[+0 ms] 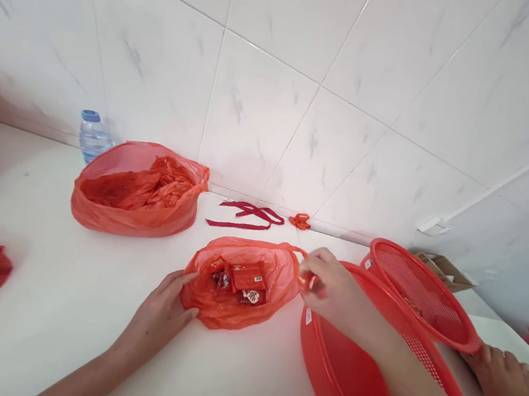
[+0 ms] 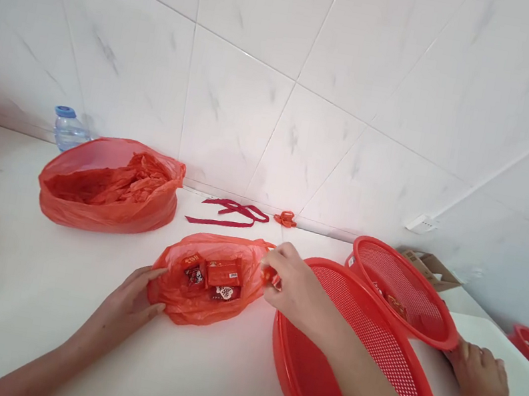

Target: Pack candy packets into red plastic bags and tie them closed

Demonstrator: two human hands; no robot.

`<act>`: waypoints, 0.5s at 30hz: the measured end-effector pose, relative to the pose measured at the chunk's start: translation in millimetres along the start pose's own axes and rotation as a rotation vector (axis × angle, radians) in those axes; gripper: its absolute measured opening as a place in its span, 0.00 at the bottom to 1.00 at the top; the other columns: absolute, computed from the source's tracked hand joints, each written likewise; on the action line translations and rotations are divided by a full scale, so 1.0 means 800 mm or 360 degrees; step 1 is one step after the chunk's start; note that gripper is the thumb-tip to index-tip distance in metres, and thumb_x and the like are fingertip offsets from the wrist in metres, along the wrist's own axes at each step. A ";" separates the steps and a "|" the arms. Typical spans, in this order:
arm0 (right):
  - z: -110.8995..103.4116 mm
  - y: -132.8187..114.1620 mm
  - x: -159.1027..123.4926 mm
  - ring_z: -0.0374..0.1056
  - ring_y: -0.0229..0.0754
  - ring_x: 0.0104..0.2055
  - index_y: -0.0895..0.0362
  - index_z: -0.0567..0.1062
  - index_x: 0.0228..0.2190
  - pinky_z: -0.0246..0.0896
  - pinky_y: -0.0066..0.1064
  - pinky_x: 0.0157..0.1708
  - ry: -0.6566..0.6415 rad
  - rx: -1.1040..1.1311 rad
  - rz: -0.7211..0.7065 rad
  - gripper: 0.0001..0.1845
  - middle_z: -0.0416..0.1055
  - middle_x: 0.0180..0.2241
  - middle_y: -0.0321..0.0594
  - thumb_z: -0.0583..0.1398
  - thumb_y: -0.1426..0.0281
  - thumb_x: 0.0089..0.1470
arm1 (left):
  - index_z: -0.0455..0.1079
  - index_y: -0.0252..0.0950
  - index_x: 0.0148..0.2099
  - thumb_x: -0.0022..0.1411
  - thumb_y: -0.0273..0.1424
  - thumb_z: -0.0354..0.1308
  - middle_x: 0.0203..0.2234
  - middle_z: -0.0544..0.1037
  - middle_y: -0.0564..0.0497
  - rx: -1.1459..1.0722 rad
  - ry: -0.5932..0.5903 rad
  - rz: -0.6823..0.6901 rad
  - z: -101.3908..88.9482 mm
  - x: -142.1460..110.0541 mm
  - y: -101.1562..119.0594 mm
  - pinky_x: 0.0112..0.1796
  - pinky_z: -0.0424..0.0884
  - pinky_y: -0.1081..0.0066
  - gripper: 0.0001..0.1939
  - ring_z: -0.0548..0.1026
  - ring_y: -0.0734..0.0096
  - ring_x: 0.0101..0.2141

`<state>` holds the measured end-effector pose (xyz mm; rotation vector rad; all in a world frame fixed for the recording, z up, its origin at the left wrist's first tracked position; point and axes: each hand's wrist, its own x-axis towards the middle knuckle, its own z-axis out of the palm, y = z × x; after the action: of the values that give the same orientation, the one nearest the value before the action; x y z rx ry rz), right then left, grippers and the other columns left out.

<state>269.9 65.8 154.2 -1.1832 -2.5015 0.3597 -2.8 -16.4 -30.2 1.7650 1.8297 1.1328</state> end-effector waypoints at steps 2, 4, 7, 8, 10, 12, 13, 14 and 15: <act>0.011 -0.008 0.020 0.64 0.33 0.29 0.50 0.68 0.37 0.65 0.28 0.30 -0.0166 -0.0077 -0.0031 0.13 0.63 0.41 0.35 0.55 0.75 0.48 | 0.56 0.46 0.58 0.59 0.33 0.53 0.54 0.61 0.48 -0.0006 -0.0006 0.0019 0.000 0.000 0.000 0.48 0.68 0.62 0.25 0.66 0.61 0.52; 0.015 -0.008 0.024 0.64 0.35 0.29 0.48 0.65 0.47 0.65 0.31 0.31 -0.0254 -0.0204 0.0014 0.23 0.62 0.46 0.37 0.58 0.74 0.47 | 0.55 0.46 0.58 0.59 0.33 0.53 0.54 0.61 0.48 -0.0009 0.0003 0.0026 0.000 0.000 0.000 0.49 0.68 0.61 0.25 0.66 0.60 0.52; 0.013 -0.002 -0.001 0.67 0.40 0.34 0.46 0.62 0.51 0.66 0.35 0.34 -0.0337 -0.0303 0.0114 0.27 0.61 0.51 0.39 0.59 0.70 0.49 | 0.55 0.46 0.59 0.58 0.32 0.53 0.54 0.62 0.48 -0.0021 0.0009 0.0016 -0.001 0.000 0.002 0.49 0.67 0.60 0.26 0.66 0.60 0.52; 0.012 0.001 -0.016 0.67 0.43 0.39 0.46 0.63 0.51 0.66 0.37 0.37 -0.0348 -0.0307 0.0148 0.25 0.60 0.52 0.40 0.58 0.68 0.51 | 0.55 0.46 0.59 0.58 0.32 0.53 0.54 0.62 0.48 -0.0025 0.0006 0.0016 -0.001 0.001 0.003 0.49 0.68 0.60 0.26 0.66 0.60 0.52; 0.011 0.006 -0.050 0.63 0.50 0.50 0.46 0.65 0.50 0.64 0.42 0.45 -0.0349 -0.0320 0.0230 0.24 0.57 0.56 0.40 0.59 0.65 0.50 | 0.56 0.46 0.59 0.58 0.33 0.53 0.54 0.63 0.48 -0.0026 0.0000 0.0014 -0.002 0.002 0.003 0.49 0.68 0.61 0.26 0.67 0.60 0.51; 0.014 0.010 -0.088 0.54 0.56 0.58 0.45 0.67 0.51 0.58 0.46 0.52 -0.0354 -0.0346 0.0345 0.28 0.51 0.61 0.40 0.62 0.61 0.46 | 0.57 0.45 0.58 0.57 0.35 0.53 0.54 0.63 0.48 -0.0016 0.0010 0.0005 -0.002 0.002 0.002 0.49 0.67 0.60 0.26 0.67 0.59 0.51; 0.017 0.011 -0.107 0.51 0.57 0.60 0.45 0.66 0.52 0.56 0.47 0.53 -0.0367 -0.0351 0.0412 0.31 0.47 0.62 0.40 0.64 0.61 0.44 | 0.57 0.45 0.58 0.57 0.36 0.53 0.54 0.63 0.48 -0.0006 0.0016 -0.0005 -0.002 0.003 0.001 0.50 0.67 0.60 0.26 0.67 0.59 0.51; 0.020 0.012 -0.125 0.51 0.57 0.60 0.45 0.65 0.53 0.57 0.46 0.53 -0.0382 -0.0338 0.0478 0.33 0.46 0.63 0.40 0.64 0.62 0.43 | 0.57 0.45 0.58 0.57 0.37 0.53 0.54 0.63 0.48 0.0006 0.0018 -0.0017 -0.001 0.003 0.000 0.50 0.67 0.60 0.26 0.67 0.58 0.51; 0.023 0.012 -0.142 0.54 0.55 0.59 0.44 0.64 0.55 0.58 0.45 0.53 -0.0392 -0.0301 0.0532 0.34 0.47 0.63 0.39 0.62 0.63 0.44 | 0.57 0.44 0.58 0.57 0.39 0.53 0.54 0.63 0.48 0.0016 0.0023 -0.0031 -0.001 0.004 0.000 0.50 0.67 0.60 0.27 0.67 0.58 0.52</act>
<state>336.0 -18.0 110.6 -1.7376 -2.5847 0.3790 -4.0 -13.9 -29.2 1.7454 1.8600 1.1338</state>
